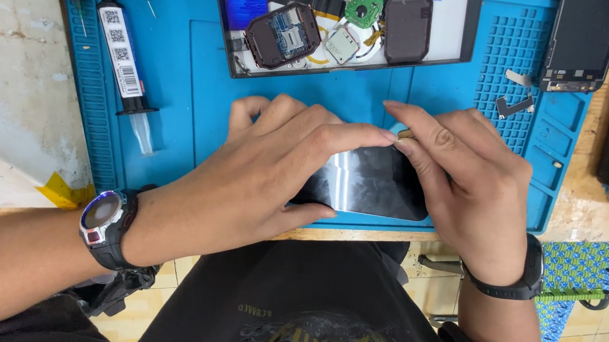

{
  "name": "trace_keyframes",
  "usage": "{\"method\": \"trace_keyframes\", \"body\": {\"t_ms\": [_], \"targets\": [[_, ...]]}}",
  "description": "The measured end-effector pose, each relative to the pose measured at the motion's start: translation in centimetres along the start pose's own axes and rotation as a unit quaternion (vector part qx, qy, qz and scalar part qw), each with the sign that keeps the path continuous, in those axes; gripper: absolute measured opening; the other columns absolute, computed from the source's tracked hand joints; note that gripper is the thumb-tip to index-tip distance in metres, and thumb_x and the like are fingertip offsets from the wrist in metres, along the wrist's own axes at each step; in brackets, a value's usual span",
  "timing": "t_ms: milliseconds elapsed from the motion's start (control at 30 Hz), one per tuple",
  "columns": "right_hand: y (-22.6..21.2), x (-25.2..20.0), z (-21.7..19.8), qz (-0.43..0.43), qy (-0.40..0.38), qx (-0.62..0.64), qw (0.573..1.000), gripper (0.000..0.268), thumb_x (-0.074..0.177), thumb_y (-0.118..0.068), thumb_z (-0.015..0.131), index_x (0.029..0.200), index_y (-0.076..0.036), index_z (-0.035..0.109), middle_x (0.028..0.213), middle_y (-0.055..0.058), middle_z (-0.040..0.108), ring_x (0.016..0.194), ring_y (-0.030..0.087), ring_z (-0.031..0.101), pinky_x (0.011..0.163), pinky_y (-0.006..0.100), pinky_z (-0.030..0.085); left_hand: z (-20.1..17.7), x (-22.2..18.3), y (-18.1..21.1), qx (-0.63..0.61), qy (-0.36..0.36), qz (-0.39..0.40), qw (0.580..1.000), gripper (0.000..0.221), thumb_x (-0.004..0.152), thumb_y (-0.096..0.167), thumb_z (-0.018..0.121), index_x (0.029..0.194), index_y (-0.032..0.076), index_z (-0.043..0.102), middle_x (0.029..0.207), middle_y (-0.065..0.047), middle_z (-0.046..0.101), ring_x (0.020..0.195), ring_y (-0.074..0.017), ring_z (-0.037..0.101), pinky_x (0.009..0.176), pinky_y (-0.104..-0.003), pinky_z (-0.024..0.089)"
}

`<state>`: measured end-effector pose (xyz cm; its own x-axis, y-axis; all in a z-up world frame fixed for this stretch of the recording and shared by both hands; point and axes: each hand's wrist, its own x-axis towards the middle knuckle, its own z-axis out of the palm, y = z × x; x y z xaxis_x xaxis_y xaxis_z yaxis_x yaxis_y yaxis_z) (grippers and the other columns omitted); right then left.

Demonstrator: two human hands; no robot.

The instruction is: The person uses a screwdriver to remove screws from the bottom of a smartphone. They then use a plastic pry tool to separate the screen from the phone's frame, carefully working around the edges to detach it.

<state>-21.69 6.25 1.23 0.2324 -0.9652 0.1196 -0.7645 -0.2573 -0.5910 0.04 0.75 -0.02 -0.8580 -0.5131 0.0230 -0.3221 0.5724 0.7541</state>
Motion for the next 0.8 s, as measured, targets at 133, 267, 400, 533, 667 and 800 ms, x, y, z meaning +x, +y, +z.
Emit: {"method": "trace_keyframes", "body": {"t_ms": [133, 267, 400, 533, 667, 800], "targets": [[0.0, 0.1, 0.0, -0.001, 0.003, 0.007, 1.0, 0.021, 0.097, -0.002, 0.058, 0.117, 0.003, 0.062, 0.082, 0.01, 0.053, 0.07, 0.024, 0.045, 0.073, 0.033, 0.039, 0.1, 0.0, 0.0, 0.001, 0.002, 0.003, 1.0, 0.082, 0.078, 0.021, 0.081, 0.139, 0.022, 0.026, 0.11, 0.0, 0.051, 0.094, -0.0208, 0.043, 0.079, -0.038, 0.026], [-0.1, -0.4, 0.0, -0.003, 0.02, 0.001, 1.0, 0.02, 0.098, -0.003, 0.057, 0.116, 0.001, 0.062, 0.086, 0.01, 0.056, 0.073, 0.024, 0.048, 0.075, 0.033, 0.041, -0.2, 0.2, 0.4, 0.018, 0.006, 0.004, 1.0, 0.08, 0.077, 0.026, 0.082, 0.137, 0.021, 0.03, 0.108, 0.0, 0.051, 0.092, -0.0203, 0.045, 0.083, -0.037, 0.026], [0.1, -0.8, -0.5, -0.048, 0.026, -0.001, 0.999, 0.022, 0.096, -0.005, 0.055, 0.117, -0.002, 0.06, 0.095, 0.011, 0.062, 0.081, 0.025, 0.055, 0.078, 0.035, 0.045, -0.4, 0.4, 1.0, 0.016, 0.002, -0.013, 1.0, 0.071, 0.079, 0.026, 0.077, 0.135, 0.021, 0.033, 0.104, 0.001, 0.052, 0.091, -0.0212, 0.044, 0.081, -0.036, 0.026], [0.2, -1.1, -2.1, -0.086, 0.014, -0.021, 0.996, 0.04, 0.089, -0.02, 0.065, 0.126, -0.008, 0.056, 0.101, 0.011, 0.059, 0.09, 0.025, 0.056, 0.08, 0.036, 0.044, -0.8, 0.4, 2.0, 0.011, 0.001, -0.025, 1.0, 0.069, 0.08, 0.029, 0.075, 0.135, 0.019, 0.034, 0.094, -0.001, 0.05, 0.089, -0.0209, 0.044, 0.077, -0.033, 0.026], [1.5, 0.5, -6.1, -0.012, 0.12, -0.039, 0.992, 0.033, 0.099, -0.012, 0.055, 0.13, -0.003, 0.054, 0.096, 0.013, 0.063, 0.081, 0.024, 0.058, 0.07, 0.035, 0.047, -0.4, 0.3, 2.3, 0.036, 0.02, 0.006, 0.999, 0.076, 0.077, 0.029, 0.077, 0.136, 0.02, 0.03, 0.122, -0.001, 0.055, 0.102, -0.0219, 0.048, 0.083, -0.036, 0.027], [7.9, 4.7, -7.4, 0.131, 0.251, -0.256, 0.924, 0.027, 0.098, -0.017, 0.065, 0.123, -0.006, 0.058, 0.094, 0.023, 0.059, 0.07, 0.044, 0.06, 0.05, 0.052, 0.046, -0.1, 0.2, 2.8, 0.02, 0.014, -0.028, 0.999, 0.075, 0.074, 0.03, 0.079, 0.134, 0.021, 0.035, 0.121, -0.002, 0.057, 0.105, -0.0227, 0.046, 0.089, -0.037, 0.027]]}}
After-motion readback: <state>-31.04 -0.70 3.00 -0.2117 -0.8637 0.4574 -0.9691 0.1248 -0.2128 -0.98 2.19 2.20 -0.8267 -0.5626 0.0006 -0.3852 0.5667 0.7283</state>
